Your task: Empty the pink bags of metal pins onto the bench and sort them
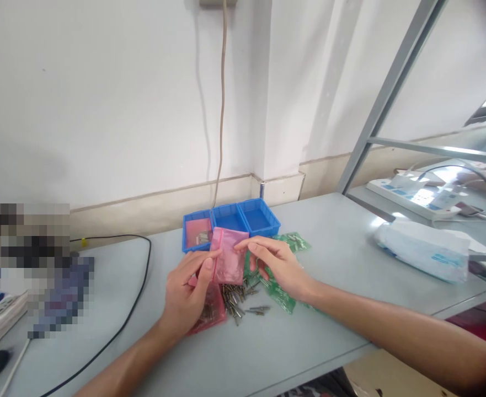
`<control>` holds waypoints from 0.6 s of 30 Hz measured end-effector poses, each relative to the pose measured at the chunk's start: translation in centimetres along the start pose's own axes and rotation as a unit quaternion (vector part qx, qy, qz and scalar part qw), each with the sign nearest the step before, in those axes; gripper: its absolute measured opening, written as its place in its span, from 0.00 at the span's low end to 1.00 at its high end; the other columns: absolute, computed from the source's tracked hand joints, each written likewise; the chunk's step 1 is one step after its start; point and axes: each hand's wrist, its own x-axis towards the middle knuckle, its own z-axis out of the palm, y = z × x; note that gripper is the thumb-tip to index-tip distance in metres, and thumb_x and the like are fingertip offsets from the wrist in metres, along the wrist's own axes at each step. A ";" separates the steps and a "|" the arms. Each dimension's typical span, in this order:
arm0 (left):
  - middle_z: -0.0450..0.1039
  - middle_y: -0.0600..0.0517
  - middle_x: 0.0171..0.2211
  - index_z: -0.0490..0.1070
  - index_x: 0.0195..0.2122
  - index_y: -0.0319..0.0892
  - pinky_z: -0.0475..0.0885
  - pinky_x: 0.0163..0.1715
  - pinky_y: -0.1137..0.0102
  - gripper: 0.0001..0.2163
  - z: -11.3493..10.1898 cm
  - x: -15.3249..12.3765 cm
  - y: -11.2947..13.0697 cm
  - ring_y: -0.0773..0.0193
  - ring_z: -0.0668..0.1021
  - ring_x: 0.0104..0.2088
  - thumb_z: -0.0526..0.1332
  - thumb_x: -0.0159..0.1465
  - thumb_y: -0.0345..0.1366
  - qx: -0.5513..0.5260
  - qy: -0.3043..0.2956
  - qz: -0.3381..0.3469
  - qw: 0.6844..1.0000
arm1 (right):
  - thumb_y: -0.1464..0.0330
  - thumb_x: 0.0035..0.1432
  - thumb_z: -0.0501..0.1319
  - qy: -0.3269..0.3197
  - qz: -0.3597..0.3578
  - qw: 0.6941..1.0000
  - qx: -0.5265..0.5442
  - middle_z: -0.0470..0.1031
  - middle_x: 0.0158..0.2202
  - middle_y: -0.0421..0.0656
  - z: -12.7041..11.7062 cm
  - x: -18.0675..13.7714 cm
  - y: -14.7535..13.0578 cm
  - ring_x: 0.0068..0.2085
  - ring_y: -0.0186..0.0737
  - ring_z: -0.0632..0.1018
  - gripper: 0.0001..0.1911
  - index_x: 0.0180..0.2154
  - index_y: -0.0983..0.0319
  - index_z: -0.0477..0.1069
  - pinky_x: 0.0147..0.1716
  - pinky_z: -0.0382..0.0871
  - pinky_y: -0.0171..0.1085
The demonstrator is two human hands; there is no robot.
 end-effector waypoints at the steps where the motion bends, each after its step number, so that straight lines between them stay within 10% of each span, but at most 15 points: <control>1: 0.84 0.49 0.46 0.82 0.53 0.47 0.78 0.47 0.63 0.13 0.0 0.0 -0.1 0.57 0.84 0.46 0.57 0.76 0.36 0.003 -0.002 -0.001 1.000 | 0.55 0.73 0.59 0.001 -0.002 1.000 -0.005 0.69 0.26 0.38 0.0 0.0 0.1 0.23 0.34 0.67 0.18 0.48 0.57 0.83 0.22 0.61 0.34; 18: 0.84 0.52 0.53 0.81 0.58 0.52 0.80 0.55 0.63 0.18 0.5 -0.1 -0.7 0.59 0.85 0.51 0.60 0.72 0.30 -0.017 -0.045 -0.013 0.999 | 0.70 0.74 0.57 0.034 -0.116 0.982 -0.148 0.81 0.49 0.43 -0.1 0.2 1.3 0.45 0.42 0.79 0.14 0.51 0.55 0.80 0.46 0.73 0.41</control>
